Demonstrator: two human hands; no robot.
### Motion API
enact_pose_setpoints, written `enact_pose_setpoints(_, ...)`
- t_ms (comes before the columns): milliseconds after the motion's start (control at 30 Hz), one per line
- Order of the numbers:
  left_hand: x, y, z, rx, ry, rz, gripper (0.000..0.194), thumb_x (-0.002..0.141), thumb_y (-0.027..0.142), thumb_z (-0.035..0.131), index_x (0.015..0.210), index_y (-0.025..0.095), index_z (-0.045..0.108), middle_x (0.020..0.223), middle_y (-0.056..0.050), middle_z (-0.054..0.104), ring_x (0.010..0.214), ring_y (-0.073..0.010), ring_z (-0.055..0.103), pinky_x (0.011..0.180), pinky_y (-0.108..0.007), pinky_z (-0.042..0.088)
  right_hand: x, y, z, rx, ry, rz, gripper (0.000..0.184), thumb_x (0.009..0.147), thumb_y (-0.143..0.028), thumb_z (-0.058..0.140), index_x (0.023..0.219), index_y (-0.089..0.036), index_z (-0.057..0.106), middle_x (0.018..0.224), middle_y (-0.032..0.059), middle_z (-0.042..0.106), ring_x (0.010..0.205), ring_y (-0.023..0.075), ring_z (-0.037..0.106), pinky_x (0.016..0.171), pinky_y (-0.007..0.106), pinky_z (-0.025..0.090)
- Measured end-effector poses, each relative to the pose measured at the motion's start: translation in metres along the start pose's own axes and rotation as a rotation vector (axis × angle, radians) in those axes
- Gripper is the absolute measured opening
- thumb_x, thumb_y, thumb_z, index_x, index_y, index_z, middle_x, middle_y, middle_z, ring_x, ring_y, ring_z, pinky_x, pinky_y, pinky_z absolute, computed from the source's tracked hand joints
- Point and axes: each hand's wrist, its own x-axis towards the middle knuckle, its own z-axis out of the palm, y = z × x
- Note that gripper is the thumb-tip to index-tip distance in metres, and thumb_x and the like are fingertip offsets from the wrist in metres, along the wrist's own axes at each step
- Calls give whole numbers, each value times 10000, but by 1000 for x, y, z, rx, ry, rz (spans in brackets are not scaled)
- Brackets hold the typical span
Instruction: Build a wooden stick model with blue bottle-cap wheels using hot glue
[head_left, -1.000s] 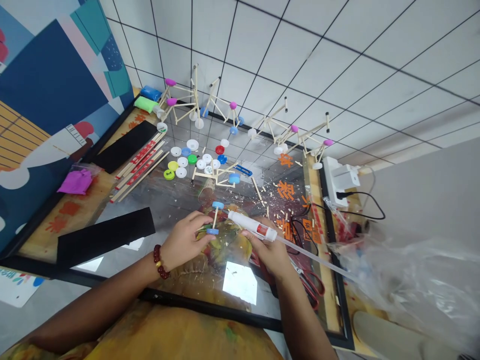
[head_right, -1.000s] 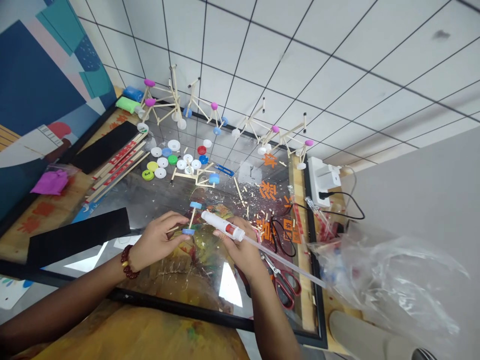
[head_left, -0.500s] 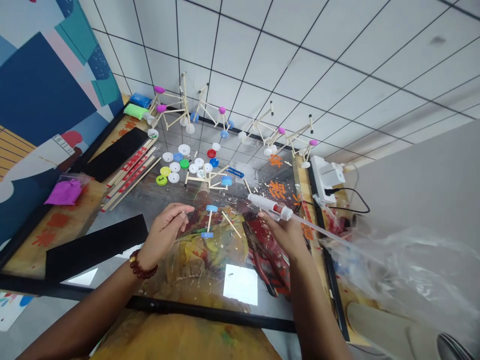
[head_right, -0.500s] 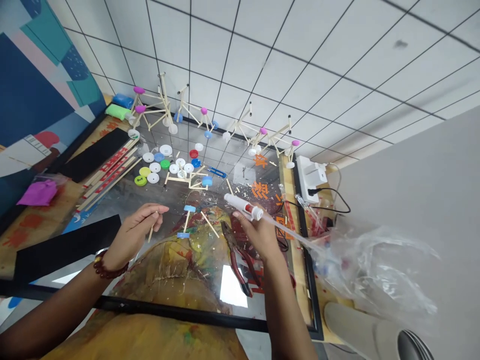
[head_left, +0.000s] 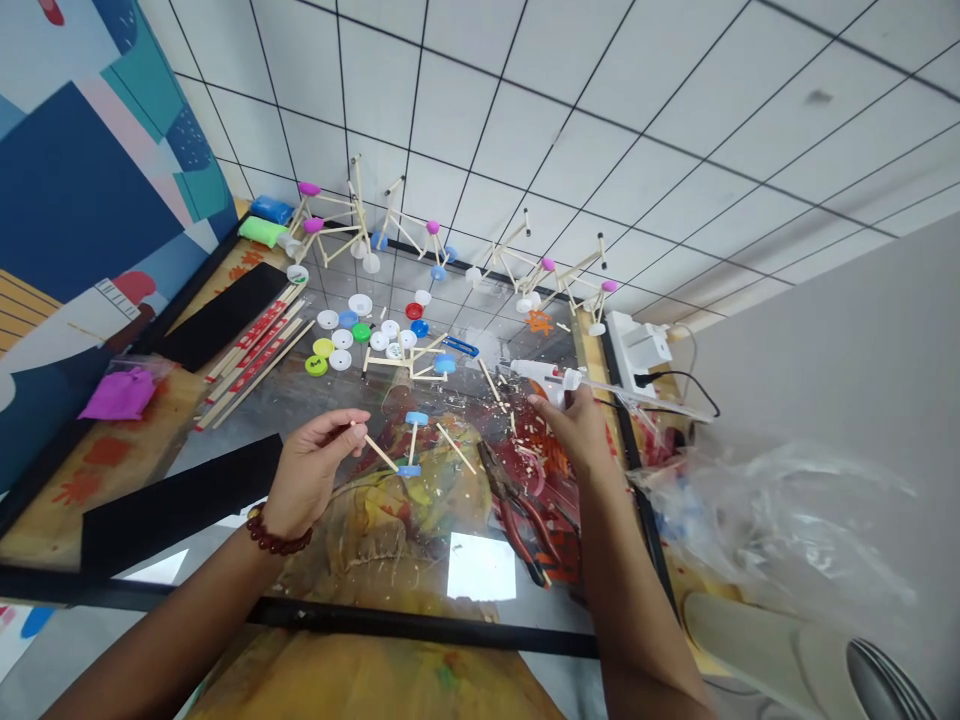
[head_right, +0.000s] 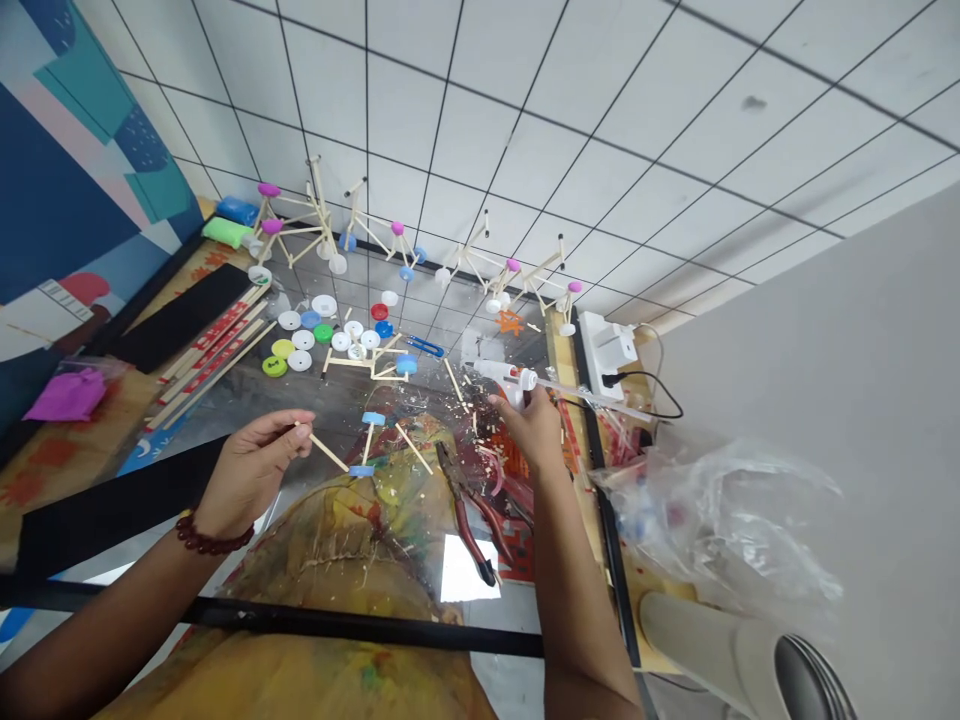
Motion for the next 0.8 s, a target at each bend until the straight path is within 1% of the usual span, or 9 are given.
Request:
enact_pose_setpoints(100,-1,1,3,-42,24,-33,335,553,312,913,821,166,775,695,-19,705,639,-101,620,646,-205,505,-2,2,-8,-199,-50,26,462,783,-632,596,845,-174,599,691,57,640,593,192,519,569,297,330)
enact_pose_setpoints(167,-2,1,5,-58,38,-45,348,522,291,928,798,156,765,719,-35,728,645,-112,646,649,-213,525,-3,1,-9,-295,-69,32,452,830,-617,553,867,-169,603,730,85,665,627,210,556,576,299,323)
enact_pose_setpoints(333,-3,1,7,-68,15,-38,329,523,279,930,739,142,723,681,-30,721,586,-104,641,570,-194,517,-2,-6,-10,-458,-118,93,503,899,-596,507,991,-124,653,924,187,727,839,290,671,638,310,377)
enact_pose_setpoints(467,-5,-3,9,-51,-9,-49,317,556,292,918,728,132,706,696,-40,729,582,-106,646,567,-202,532,-12,-20,-25,-556,-140,68,497,919,-547,513,1017,-91,683,995,230,718,925,330,675,727,357,431)
enact_pose_setpoints(533,-7,-6,11,-53,-30,-53,314,556,282,918,728,129,703,722,-50,740,607,-115,659,584,-212,547,-29,-36,-33,-518,-30,-37,452,909,-517,546,1030,-106,689,1026,225,708,944,341,665,774,399,449)
enact_pose_setpoints(600,-10,-9,14,-58,-53,-53,305,561,271,915,721,128,699,735,-55,745,621,-121,666,594,-220,555,-55,-59,-36,-232,71,-238,367,938,-488,526,1044,-177,688,1015,154,723,932,292,669,804,393,474)
enact_pose_setpoints(667,-13,-12,17,-60,-78,-56,288,578,267,906,719,128,697,742,-55,749,622,-120,666,605,-227,559,-83,-85,-31,78,-45,-516,328,930,-514,561,1078,-246,680,1020,97,736,945,259,670,823,384,498)
enact_pose_setpoints(700,-14,-13,19,-58,-90,-61,279,588,267,901,720,128,699,749,-55,751,620,-117,665,612,-230,562,-95,-97,-25,154,-110,-620,316,922,-501,591,1115,-263,669,1029,83,740,960,254,667,834,388,498)
enact_pose_setpoints(800,-18,-14,23,-40,-114,-70,259,604,266,893,723,130,707,758,-53,753,622,-112,665,624,-227,566,-118,-120,-6,199,-169,-765,225,918,-397,644,1095,-260,665,991,55,751,918,231,661,808,387,465)
